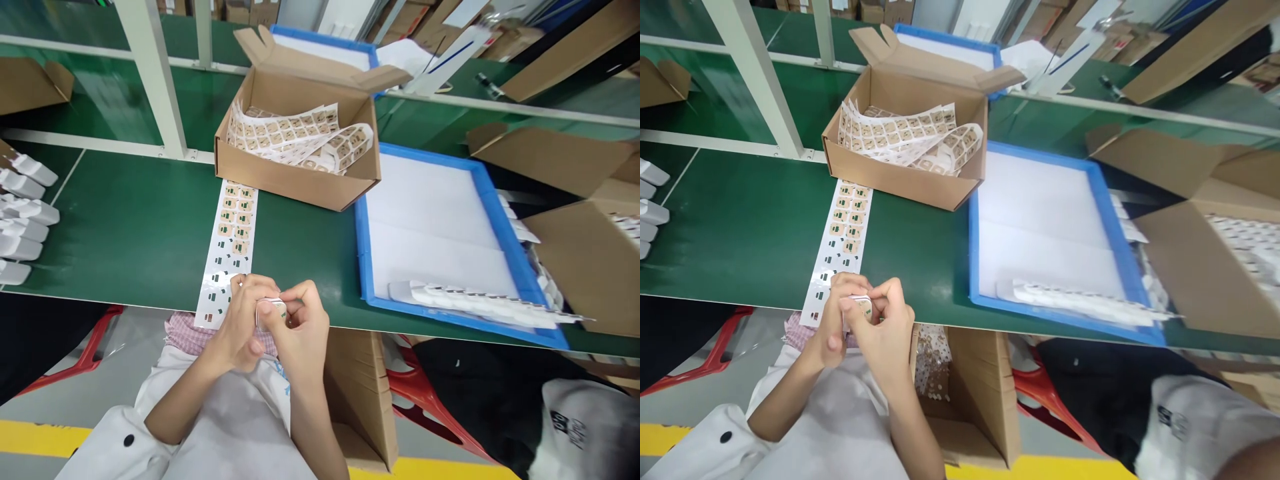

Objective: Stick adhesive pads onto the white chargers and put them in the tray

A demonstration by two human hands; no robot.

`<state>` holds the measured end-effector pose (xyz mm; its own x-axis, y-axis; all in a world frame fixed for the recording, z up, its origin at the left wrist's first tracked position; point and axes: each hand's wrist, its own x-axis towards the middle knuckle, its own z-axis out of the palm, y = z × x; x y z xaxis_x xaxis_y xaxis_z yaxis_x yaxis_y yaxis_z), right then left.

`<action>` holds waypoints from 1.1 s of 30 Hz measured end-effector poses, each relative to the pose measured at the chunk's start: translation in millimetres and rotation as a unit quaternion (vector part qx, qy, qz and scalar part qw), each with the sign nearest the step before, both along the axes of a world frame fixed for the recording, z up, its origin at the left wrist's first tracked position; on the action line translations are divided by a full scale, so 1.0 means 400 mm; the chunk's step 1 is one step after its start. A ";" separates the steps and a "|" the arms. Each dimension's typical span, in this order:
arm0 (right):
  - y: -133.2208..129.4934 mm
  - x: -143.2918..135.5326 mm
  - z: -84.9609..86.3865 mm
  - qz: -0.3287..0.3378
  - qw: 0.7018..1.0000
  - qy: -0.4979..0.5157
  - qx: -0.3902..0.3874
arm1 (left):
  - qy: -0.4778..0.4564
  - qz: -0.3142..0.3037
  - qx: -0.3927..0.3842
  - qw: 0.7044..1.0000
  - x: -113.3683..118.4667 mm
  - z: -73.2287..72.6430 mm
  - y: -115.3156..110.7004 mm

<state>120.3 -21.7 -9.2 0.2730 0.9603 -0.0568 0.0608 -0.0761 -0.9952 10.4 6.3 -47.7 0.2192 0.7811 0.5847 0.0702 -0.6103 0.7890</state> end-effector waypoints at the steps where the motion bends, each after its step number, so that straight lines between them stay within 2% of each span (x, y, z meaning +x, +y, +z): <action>1: -0.002 0.005 -0.004 0.006 1.000 0.013 0.007 | 0.004 0.007 -0.002 1.000 0.001 0.005 -0.001; 6: 0.002 0.009 -0.021 0.017 0.994 0.105 0.018 | -0.035 -0.007 -0.088 0.995 0.006 0.024 0.003; 10: 0.015 -0.001 -0.023 0.046 0.975 0.219 0.007 | -0.132 -0.018 -0.209 0.969 0.008 0.027 0.011; 12: 0.015 0.005 -0.033 0.051 0.965 0.256 -0.002 | -0.160 -0.017 -0.242 0.957 0.007 0.025 0.010; 16: 0.011 0.033 -0.079 0.051 0.964 0.256 -0.041 | -0.206 -0.022 -0.259 0.943 0.011 0.018 0.001; 20: 0.015 0.023 -0.126 0.105 0.958 0.256 -0.080 | -0.238 -0.033 -0.286 0.927 0.018 0.015 -0.001; 22: 0.015 -0.001 -0.134 0.101 0.955 0.267 -0.083 | -0.210 -0.057 -0.324 0.921 0.014 0.019 0.001; 24: 0.015 -0.026 -0.132 0.080 0.954 0.278 -0.074 | -0.141 -0.068 -0.329 0.931 0.005 0.024 0.006; 28: 0.035 -0.023 -0.115 0.029 0.976 0.215 -0.014 | 0.034 -0.071 -0.232 0.970 -0.009 0.020 0.020; 30: 0.055 0.032 -0.095 -0.011 0.989 0.147 0.027 | 0.068 -0.064 -0.228 0.969 -0.010 0.006 0.025; 33: 0.077 0.191 -0.028 -0.076 0.993 0.038 0.076 | 0.058 -0.028 -0.304 0.950 -0.011 -0.015 0.032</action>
<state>196.7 9.1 -20.3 0.4165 0.9072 0.0599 -0.0153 0.0729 -0.9972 5.9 19.0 -53.8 0.3062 0.9520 -0.0018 0.1586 -0.0492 0.9861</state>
